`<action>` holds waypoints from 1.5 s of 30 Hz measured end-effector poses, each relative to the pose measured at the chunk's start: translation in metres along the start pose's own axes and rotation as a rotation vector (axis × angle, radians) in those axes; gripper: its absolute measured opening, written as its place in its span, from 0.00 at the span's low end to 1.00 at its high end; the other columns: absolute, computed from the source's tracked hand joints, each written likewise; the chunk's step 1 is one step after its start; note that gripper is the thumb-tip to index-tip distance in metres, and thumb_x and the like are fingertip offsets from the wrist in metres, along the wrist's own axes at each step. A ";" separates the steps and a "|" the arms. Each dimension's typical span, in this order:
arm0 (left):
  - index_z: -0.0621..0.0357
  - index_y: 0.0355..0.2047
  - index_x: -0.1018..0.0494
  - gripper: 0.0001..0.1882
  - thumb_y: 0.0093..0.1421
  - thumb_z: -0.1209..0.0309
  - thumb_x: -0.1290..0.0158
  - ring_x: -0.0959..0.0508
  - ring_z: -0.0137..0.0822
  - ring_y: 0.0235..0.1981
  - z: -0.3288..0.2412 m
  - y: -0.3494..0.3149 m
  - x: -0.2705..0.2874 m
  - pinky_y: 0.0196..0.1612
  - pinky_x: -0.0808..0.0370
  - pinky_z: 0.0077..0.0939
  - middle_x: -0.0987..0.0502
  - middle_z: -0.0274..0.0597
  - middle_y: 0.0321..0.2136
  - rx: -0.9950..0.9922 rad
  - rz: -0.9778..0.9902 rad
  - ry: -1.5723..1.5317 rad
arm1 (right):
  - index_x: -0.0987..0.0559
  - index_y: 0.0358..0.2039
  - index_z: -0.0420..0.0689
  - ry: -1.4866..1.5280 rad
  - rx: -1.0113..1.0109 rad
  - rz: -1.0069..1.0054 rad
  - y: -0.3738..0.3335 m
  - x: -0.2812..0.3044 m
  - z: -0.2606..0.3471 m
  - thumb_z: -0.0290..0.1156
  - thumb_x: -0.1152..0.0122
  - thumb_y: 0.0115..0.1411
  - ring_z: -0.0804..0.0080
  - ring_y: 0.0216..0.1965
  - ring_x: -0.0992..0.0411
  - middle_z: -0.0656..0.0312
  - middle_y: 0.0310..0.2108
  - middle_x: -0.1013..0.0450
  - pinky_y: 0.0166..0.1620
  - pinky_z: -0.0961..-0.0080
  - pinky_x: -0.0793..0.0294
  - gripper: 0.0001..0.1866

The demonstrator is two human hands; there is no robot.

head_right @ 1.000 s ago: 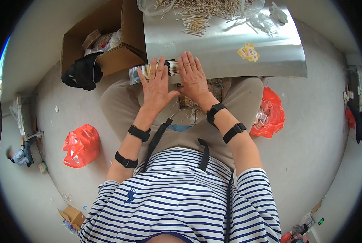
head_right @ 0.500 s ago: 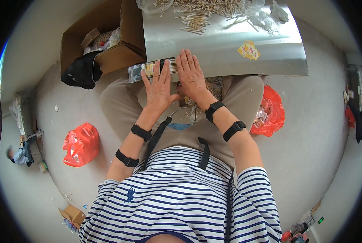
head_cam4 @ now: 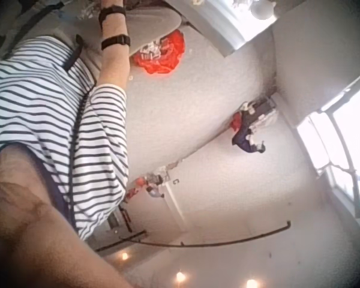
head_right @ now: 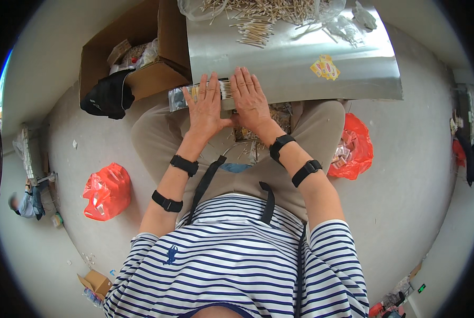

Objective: Packing wooden sticks into small plastic sleeves and organizing them.

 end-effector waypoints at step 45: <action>0.63 0.75 0.51 0.75 0.32 0.47 0.23 0.57 0.45 0.79 -0.026 0.002 -0.018 0.74 0.63 0.71 0.54 0.47 0.78 0.005 -0.024 0.080 | 0.52 0.76 0.37 -0.183 -0.162 0.154 -0.011 0.009 -0.025 0.49 0.18 0.41 0.52 0.80 0.63 0.49 0.79 0.59 0.76 0.39 0.65 0.70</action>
Point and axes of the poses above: each hand's wrist, its own y-axis towards the middle knuckle, its own x-axis out of the back of the hand, z = x × y, the point moved 9 cm from there along y, towards the middle knuckle
